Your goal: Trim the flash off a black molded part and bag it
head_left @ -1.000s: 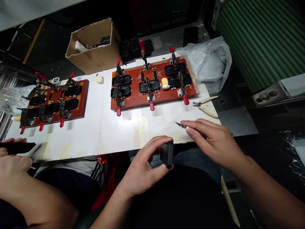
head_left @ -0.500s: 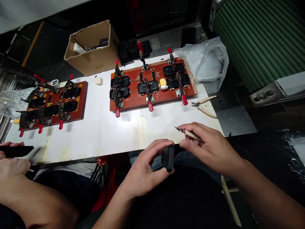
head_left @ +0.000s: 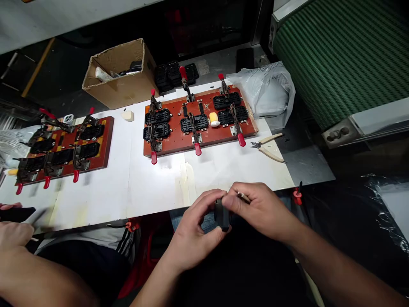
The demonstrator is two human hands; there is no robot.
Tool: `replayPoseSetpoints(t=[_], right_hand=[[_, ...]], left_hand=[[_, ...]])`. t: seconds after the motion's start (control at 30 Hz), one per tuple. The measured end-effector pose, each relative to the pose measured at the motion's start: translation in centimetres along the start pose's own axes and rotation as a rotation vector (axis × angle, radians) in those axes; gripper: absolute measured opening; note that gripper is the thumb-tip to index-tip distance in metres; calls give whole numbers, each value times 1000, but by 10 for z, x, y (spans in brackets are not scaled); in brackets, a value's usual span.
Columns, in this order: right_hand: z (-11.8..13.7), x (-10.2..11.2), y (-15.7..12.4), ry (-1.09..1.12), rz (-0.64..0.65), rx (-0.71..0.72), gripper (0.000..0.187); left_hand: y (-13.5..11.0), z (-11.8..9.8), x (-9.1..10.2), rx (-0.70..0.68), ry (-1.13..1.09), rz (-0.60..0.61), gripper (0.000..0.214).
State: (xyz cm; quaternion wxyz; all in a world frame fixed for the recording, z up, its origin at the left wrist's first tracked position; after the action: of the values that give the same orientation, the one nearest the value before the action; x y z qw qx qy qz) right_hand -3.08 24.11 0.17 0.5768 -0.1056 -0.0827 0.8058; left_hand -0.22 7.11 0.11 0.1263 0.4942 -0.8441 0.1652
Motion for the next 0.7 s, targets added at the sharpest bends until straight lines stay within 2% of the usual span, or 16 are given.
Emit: replayPoseSetpoints(t=[0.07,0.13,0.3,0.37,0.43,0.53,0.57,0.63,0.7], right_hand=[[-1,7,1,-11,-105,-5,43],[-4,10,1,24,-143,-13,39],[-2,-6,-2,61,30,6,36],[-2,-5,-2,24,25,59,35],[-7,3,-1,-10,-41,95,33],[-19,17,-1,22,-167,88,19],[-22,19,-2,52,-182,76,23],[-27,14,-7,101,-135,44,36],[-29,0,-12,106,-1,42,39]], left_hand=[[0,1,1,-8,50,-16,61],[0,3,2,-18,110,-39,62],[-1,5,5,-88,291,-132,70],[-2,6,5,-80,286,-135,70],[-3,7,4,-58,220,-128,69],[-5,9,4,-7,89,-117,63],[-6,11,5,26,30,-120,63],[-6,15,5,97,-147,-147,72],[-3,19,5,139,-364,-207,78]])
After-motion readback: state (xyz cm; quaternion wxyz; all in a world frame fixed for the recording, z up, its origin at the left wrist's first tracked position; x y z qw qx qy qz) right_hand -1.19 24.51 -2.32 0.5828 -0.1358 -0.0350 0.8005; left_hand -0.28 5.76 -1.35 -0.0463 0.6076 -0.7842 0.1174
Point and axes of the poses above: each hand's wrist, its own y-axis towards the middle knuckle, its own x-axis out of the back of the hand, z = x × y, the point moved 6 cm from there along y, towards the middle knuckle, and after that the axes turned 15 degrees about y, right-handed, at the moved point
